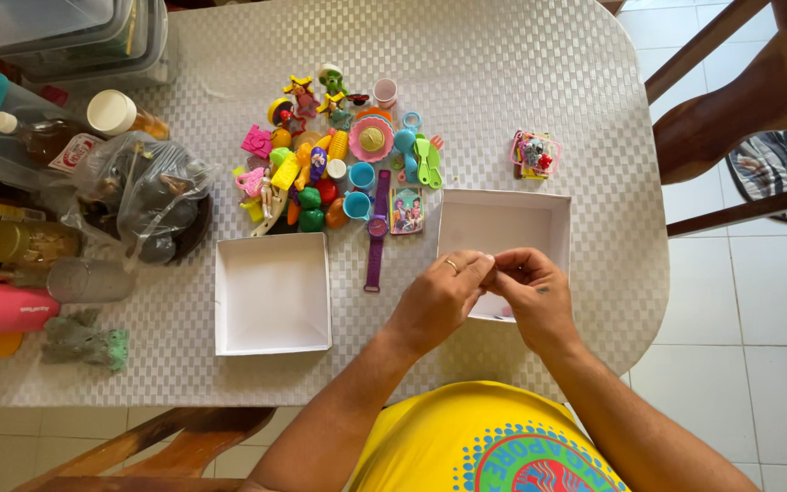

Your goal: The person sorts a variety of small toys and accessories from a table into a white box. They handle items such as figurines, plastic food, a watch, and cards, placing them one by one into the box.

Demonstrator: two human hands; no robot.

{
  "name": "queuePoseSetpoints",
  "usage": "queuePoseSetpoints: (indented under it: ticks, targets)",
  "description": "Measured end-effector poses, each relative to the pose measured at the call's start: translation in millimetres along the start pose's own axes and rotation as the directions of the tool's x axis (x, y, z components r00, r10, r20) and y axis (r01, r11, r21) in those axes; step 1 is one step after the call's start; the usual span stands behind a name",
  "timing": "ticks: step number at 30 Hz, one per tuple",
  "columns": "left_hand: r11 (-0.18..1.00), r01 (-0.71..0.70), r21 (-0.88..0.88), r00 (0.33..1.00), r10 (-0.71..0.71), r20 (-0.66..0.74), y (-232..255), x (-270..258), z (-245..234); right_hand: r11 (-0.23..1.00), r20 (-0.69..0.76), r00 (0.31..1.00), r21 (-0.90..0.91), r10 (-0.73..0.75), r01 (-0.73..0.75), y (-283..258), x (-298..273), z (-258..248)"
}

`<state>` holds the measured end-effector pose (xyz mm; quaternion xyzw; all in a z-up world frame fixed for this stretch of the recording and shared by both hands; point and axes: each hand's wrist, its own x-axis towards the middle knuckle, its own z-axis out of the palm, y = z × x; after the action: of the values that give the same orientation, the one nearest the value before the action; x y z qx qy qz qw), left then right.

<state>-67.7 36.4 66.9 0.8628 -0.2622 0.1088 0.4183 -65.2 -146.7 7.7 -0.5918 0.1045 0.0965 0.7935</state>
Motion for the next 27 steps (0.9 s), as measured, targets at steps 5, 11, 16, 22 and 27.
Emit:
queuePoseSetpoints:
  ticks: [5,11,16,22,27]
  targets:
    - [0.99,-0.049,0.136,0.997,0.042,0.058,-14.1,3.9,-5.3,1.0,0.082,0.997,0.022,-0.006,0.005,1.4,5.4,8.4]
    - [0.98,-0.056,0.191,0.998,0.055,0.011,-132.1,54.3,-15.7,0.99,0.044,0.99,0.041,0.134,-0.136,-20.5,6.2,7.1]
    - [0.922,0.11,0.372,0.992,-0.081,-0.093,-278.0,139.3,-44.5,0.991,-0.035,0.991,0.04,0.126,-0.125,-25.2,-5.7,-22.0]
    - [0.837,0.265,0.479,0.959,-0.28,-0.042,-354.0,181.2,-26.8,0.991,-0.157,0.98,0.081,0.12,-0.109,-25.0,-17.5,-58.3]
    - [0.826,0.28,0.49,0.95,-0.313,-0.014,-342.8,181.7,-30.3,0.991,-0.201,0.975,0.115,0.091,-0.069,-27.4,-18.7,-75.6]
